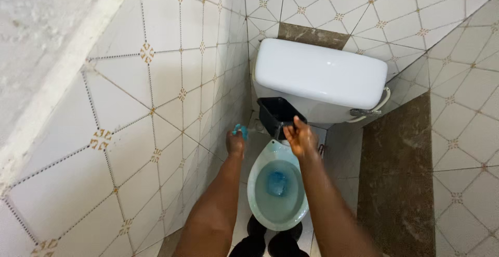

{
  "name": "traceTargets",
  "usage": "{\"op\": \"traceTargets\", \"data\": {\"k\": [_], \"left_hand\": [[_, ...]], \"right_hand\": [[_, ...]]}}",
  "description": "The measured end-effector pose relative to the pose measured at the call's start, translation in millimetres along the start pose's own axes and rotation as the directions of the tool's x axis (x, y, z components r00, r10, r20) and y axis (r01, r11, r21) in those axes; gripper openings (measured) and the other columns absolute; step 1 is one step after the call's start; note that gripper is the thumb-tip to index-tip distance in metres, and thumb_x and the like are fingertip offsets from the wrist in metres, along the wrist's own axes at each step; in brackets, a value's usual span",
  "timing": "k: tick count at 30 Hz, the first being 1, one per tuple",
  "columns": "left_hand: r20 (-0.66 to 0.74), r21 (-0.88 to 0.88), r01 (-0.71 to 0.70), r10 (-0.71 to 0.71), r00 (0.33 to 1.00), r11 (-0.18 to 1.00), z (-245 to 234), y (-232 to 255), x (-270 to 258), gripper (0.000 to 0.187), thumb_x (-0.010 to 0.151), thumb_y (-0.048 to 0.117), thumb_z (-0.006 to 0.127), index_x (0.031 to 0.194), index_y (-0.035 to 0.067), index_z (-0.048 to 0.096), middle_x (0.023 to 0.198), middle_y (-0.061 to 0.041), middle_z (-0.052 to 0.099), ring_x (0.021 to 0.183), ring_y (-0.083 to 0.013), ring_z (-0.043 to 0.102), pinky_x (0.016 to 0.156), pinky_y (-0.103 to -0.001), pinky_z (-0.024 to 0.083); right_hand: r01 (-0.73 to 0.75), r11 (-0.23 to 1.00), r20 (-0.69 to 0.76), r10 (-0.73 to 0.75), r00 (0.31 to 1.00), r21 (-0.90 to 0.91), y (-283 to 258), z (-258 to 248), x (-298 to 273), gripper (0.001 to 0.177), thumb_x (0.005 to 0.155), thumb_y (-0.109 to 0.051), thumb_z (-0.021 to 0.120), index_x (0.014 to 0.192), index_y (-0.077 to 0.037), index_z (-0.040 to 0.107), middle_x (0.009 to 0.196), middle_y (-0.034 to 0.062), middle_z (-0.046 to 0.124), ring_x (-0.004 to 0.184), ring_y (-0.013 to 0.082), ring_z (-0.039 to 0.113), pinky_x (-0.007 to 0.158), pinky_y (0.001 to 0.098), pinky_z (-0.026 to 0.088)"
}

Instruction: The person cleans the toilet cistern and bowl using a sponge and a small container of soapy water. They wipe the exterior of the cistern, rinse the sponge at a tap, and pour the soapy water into the bowl. Finally, they use a red toilet brush to scrub the inside of the bowl.

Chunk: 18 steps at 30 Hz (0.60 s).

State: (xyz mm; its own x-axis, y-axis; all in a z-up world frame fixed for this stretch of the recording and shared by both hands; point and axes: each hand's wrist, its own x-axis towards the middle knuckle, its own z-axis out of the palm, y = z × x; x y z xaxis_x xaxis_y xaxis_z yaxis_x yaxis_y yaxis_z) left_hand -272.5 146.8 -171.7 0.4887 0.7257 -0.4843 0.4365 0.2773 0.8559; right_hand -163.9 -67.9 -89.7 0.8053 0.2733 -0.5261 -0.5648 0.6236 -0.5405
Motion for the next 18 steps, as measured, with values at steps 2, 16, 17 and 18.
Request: {"op": "traceTargets", "data": {"k": [2, 16, 17, 18], "left_hand": [[-0.003, -0.020, -0.061, 0.061, 0.998, 0.998, -5, -7, 5, 0.054, 0.103, 0.028, 0.057, 0.147, 0.001, 0.042, 0.140, -0.020, 0.053, 0.124, -0.0349, 0.056, 0.104, -0.049, 0.046], [-0.065, -0.408, 0.415, -0.479, 0.875, 0.813, -100, -155, -131, 0.039, 0.102, 0.030, 0.054, 0.126, 0.002, 0.065, 0.128, -0.016, 0.069, 0.110, -0.0314, 0.065, 0.091, -0.045, 0.056], [-0.066, -0.441, 0.437, -0.514, 0.855, 0.784, -107, -170, -149, 0.038, 0.102, 0.031, 0.054, 0.125, 0.003, 0.065, 0.127, -0.016, 0.069, 0.109, -0.0307, 0.065, 0.089, -0.044, 0.058], [-0.066, -0.474, 0.456, -0.547, 0.834, 0.753, -112, -182, -164, 0.037, 0.102, 0.032, 0.055, 0.123, 0.003, 0.066, 0.127, -0.015, 0.069, 0.108, -0.0301, 0.065, 0.087, -0.043, 0.059]], "right_hand": [[-0.008, 0.998, -0.076, 0.004, 0.997, -0.057, 18, -19, -31, 0.019, 0.093, -0.015, 0.073, 0.102, -0.005, 0.060, 0.084, 0.0059, 0.061, 0.075, 0.0191, 0.063, 0.078, 0.0377, 0.060], [-0.282, 0.921, -0.031, 0.284, 0.958, -0.270, 117, -94, -230, 0.030, 0.089, -0.018, 0.067, 0.116, -0.009, 0.058, 0.114, 0.0090, 0.060, 0.100, 0.0260, 0.063, 0.089, 0.0439, 0.055], [-0.292, 0.913, -0.038, 0.294, 0.955, -0.285, 122, -97, -234, 0.029, 0.090, -0.019, 0.066, 0.115, -0.008, 0.059, 0.113, 0.0102, 0.061, 0.099, 0.0269, 0.064, 0.089, 0.0447, 0.055], [-0.307, 0.896, -0.028, 0.315, 0.949, -0.320, 127, -102, -238, 0.027, 0.090, -0.018, 0.066, 0.114, -0.008, 0.058, 0.112, 0.0095, 0.060, 0.099, 0.0269, 0.064, 0.089, 0.0448, 0.055]]}}
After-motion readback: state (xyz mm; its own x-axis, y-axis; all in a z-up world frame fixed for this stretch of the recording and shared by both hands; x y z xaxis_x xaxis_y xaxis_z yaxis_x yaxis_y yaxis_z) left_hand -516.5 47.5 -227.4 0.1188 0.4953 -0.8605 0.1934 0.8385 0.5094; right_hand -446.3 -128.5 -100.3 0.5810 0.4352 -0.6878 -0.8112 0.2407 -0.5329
